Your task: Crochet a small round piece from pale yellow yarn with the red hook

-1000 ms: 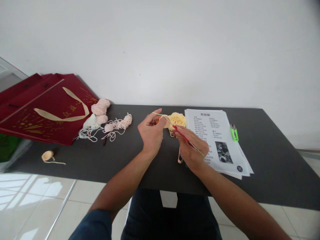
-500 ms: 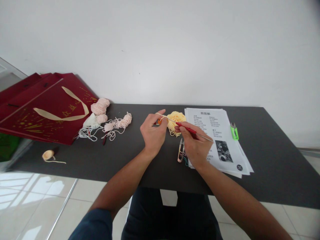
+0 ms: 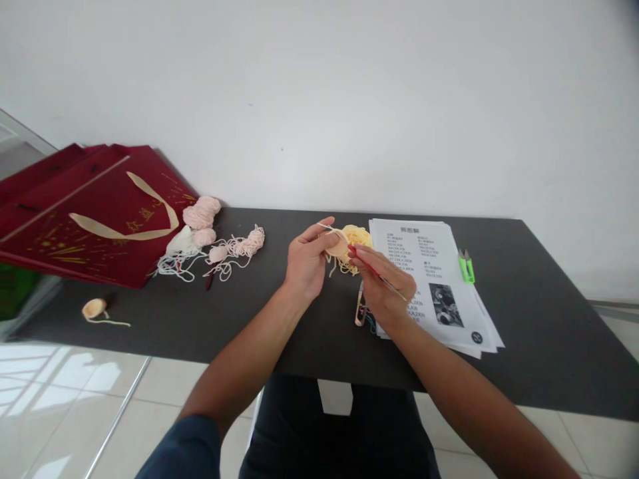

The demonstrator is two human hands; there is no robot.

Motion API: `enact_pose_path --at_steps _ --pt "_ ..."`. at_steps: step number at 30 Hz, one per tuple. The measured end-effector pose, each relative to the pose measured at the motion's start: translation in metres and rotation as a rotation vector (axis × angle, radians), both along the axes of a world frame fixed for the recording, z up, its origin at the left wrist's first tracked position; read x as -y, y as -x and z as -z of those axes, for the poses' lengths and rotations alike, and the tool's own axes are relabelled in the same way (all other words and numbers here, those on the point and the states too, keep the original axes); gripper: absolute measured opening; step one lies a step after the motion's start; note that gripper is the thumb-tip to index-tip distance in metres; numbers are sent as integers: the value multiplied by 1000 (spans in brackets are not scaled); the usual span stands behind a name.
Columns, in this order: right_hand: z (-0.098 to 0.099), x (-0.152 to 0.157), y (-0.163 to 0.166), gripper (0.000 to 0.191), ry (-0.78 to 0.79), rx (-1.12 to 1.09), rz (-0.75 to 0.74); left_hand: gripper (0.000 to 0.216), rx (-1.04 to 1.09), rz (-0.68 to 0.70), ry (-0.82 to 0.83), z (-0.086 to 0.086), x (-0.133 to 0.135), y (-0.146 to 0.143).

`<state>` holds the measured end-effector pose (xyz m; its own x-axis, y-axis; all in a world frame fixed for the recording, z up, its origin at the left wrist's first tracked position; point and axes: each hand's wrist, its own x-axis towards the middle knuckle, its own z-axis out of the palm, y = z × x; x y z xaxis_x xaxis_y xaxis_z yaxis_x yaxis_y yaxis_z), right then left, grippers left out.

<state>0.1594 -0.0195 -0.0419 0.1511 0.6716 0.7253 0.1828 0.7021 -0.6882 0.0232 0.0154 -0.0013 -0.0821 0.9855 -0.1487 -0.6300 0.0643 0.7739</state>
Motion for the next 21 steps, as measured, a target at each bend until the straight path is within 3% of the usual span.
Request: enact_pose_path --at_steps 5,9,12,17,21 --pt "-5 -4 1 21 220 -243 -82 46 40 118 13 -4 -2 6" --pt "-14 -17 -10 9 310 -371 -219 47 -91 140 -45 -5 0 8" --pt "-19 -23 -22 8 272 -325 -241 47 -290 84 -103 -3 1 8" --pt "-22 -15 -26 5 87 -60 -70 41 -491 -72 -162 4 2 6" --pt "-23 -7 -20 5 146 -94 -14 24 -680 -220 -291 5 7 2"
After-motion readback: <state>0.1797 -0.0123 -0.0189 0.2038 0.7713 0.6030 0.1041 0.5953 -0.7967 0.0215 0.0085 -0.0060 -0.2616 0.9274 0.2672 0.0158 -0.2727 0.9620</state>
